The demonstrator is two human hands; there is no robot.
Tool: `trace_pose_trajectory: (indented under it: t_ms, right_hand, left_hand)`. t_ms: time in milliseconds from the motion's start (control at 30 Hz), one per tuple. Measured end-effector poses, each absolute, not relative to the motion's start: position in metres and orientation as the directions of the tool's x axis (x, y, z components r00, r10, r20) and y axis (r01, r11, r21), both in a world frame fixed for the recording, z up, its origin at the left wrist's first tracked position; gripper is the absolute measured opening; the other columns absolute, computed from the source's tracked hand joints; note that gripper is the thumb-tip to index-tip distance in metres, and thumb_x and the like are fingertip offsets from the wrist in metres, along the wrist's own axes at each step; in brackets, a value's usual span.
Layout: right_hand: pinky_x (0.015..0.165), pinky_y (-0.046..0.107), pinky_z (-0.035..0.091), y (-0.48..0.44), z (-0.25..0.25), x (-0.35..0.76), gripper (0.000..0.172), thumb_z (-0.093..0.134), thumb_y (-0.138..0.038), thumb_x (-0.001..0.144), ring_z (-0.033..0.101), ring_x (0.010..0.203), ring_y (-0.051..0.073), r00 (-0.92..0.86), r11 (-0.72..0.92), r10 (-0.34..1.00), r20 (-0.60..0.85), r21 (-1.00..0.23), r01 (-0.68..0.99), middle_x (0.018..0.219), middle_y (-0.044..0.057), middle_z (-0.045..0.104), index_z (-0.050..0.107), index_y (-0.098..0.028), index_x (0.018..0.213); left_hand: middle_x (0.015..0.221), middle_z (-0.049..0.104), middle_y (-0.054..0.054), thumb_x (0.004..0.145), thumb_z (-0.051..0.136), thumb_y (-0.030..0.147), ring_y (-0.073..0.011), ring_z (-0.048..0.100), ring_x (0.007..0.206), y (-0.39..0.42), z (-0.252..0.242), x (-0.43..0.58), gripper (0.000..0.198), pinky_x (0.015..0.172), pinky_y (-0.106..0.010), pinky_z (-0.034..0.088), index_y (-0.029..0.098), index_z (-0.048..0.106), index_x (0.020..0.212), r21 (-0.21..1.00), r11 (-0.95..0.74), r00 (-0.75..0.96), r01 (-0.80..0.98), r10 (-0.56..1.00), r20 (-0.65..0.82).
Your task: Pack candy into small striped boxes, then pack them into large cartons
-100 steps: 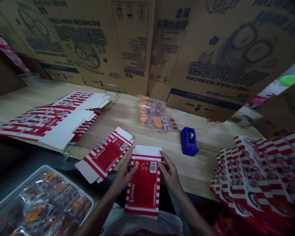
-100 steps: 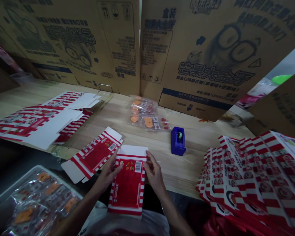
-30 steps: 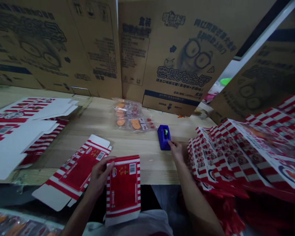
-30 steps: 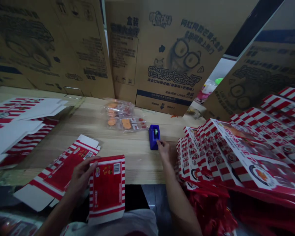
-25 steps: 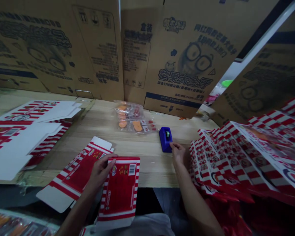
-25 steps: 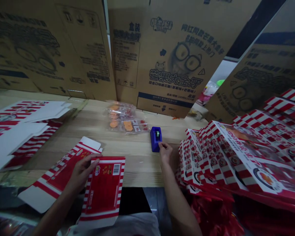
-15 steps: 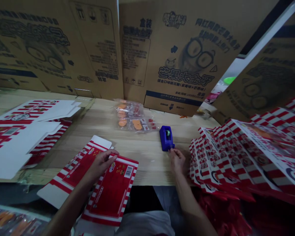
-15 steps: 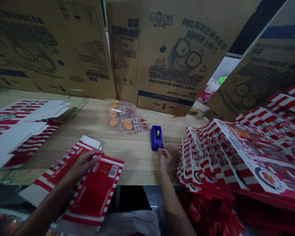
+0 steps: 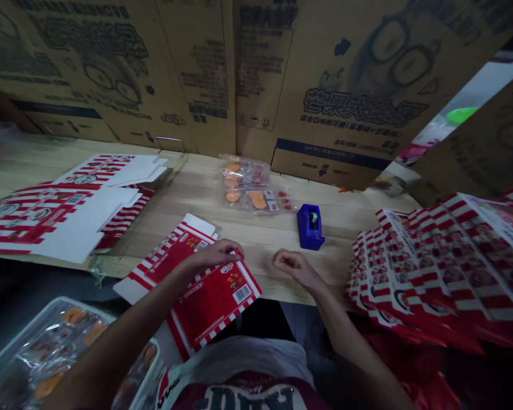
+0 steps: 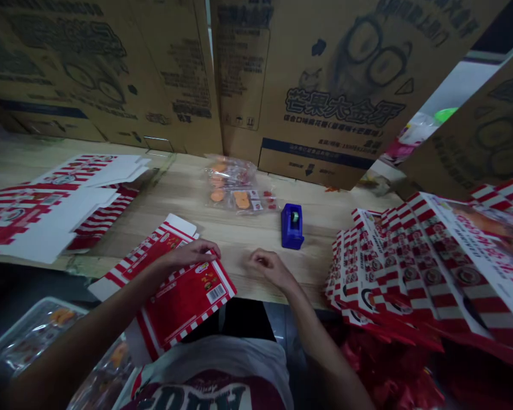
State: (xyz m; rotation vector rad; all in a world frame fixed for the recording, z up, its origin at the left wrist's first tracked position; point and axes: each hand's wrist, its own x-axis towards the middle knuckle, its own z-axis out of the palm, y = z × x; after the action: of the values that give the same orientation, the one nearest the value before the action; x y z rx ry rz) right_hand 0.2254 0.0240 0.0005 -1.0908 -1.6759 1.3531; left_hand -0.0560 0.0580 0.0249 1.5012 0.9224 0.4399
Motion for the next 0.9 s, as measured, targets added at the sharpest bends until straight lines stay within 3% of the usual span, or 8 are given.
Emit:
trace_pose_trajectory:
  t_ms: [67,133,233,367,500,600,733,900]
  right_hand:
    - [0.062,0.024,0.039,0.024,0.015,0.201,0.028,0.061,-0.039,0.082,0.050,0.067,0.013,-0.671,0.159,0.741,-0.018,-0.966,0.202,0.071,0.001,0.056,0.059,-0.016,0.067]
    - [0.059,0.022,0.036,0.024,0.022,0.181,0.025,0.060,-0.035,0.082,0.047,0.064,0.011,-0.734,0.269,0.679,-0.004,-0.929,0.254,0.069,-0.001,0.053,0.056,-0.016,0.066]
    - [0.056,0.022,0.029,0.019,0.022,0.164,0.024,0.064,-0.025,0.078,0.043,0.059,0.009,-0.652,0.398,0.758,0.014,-0.802,0.445,0.063,-0.003,0.050,0.051,-0.017,0.061]
    - [0.052,0.022,0.027,0.010,0.013,0.159,0.027,0.069,-0.030,0.076,0.042,0.053,0.009,-0.504,0.295,0.862,-0.042,-0.769,0.567,0.056,-0.004,0.051,0.051,-0.017,0.060]
    - [0.054,0.022,0.034,0.006,0.010,0.163,0.034,0.078,-0.040,0.067,0.050,0.057,0.011,-0.433,0.067,0.893,-0.125,-0.913,0.401,0.062,-0.004,0.058,0.059,-0.018,0.086]
    - [0.054,0.022,0.036,0.006,0.013,0.165,0.036,0.078,-0.045,0.066,0.050,0.055,0.010,-0.515,-0.185,0.823,-0.238,-0.971,0.154,0.061,-0.004,0.057,0.060,-0.016,0.076]
    - [0.058,0.024,0.040,0.003,0.015,0.161,0.040,0.085,-0.042,0.057,0.053,0.055,0.011,-0.616,-0.566,0.705,-0.351,-0.802,-0.190,0.062,-0.002,0.060,0.056,-0.016,0.066]
    - [0.059,0.023,0.041,0.009,0.007,0.149,0.037,0.085,-0.036,0.057,0.053,0.056,0.010,-0.651,-0.637,0.689,-0.318,-0.694,-0.335,0.061,-0.003,0.058,0.054,-0.016,0.063]
  left_hand:
    - [0.068,0.062,0.000,0.071,0.072,0.044,-0.0121,0.051,0.062,0.057,0.023,-0.050,0.033,0.060,-0.022,0.039,0.012,0.069,0.082,0.954,0.078,0.644,0.290,0.722,-0.254]
    - [0.070,0.063,-0.001,0.071,0.071,0.045,-0.0124,0.052,0.064,0.053,0.023,-0.046,0.035,0.061,-0.022,0.040,0.012,0.069,0.082,0.957,0.079,0.665,0.280,0.703,-0.253]
    - [0.074,0.065,-0.003,0.072,0.069,0.049,-0.0132,0.053,0.066,0.048,0.024,-0.046,0.039,0.063,-0.023,0.041,0.012,0.068,0.085,0.962,0.088,0.671,0.259,0.700,-0.245]
    - [0.068,0.060,0.000,0.074,0.068,0.048,-0.0113,0.048,0.062,0.042,0.027,-0.052,0.037,0.059,-0.021,0.038,0.012,0.067,0.085,0.967,0.080,0.639,0.243,0.736,-0.222]
    - [0.071,0.060,0.000,0.075,0.069,0.047,-0.0112,0.049,0.064,0.039,0.035,-0.054,0.036,0.060,-0.021,0.038,0.013,0.067,0.084,0.972,0.074,0.641,0.223,0.740,-0.204]
    - [0.073,0.062,-0.001,0.077,0.068,0.044,-0.0118,0.051,0.067,0.035,0.045,-0.053,0.033,0.062,-0.021,0.039,0.013,0.068,0.087,0.978,0.078,0.646,0.195,0.740,-0.188]
    - [0.076,0.065,-0.002,0.078,0.068,0.042,-0.0129,0.055,0.069,0.032,0.058,-0.054,0.031,0.065,-0.022,0.042,0.013,0.069,0.089,0.985,0.079,0.632,0.154,0.759,-0.160]
    - [0.077,0.066,-0.002,0.073,0.072,0.040,-0.0129,0.057,0.067,0.029,0.067,-0.064,0.027,0.061,-0.021,0.044,0.015,0.069,0.085,0.987,0.129,0.506,0.097,0.847,-0.160]
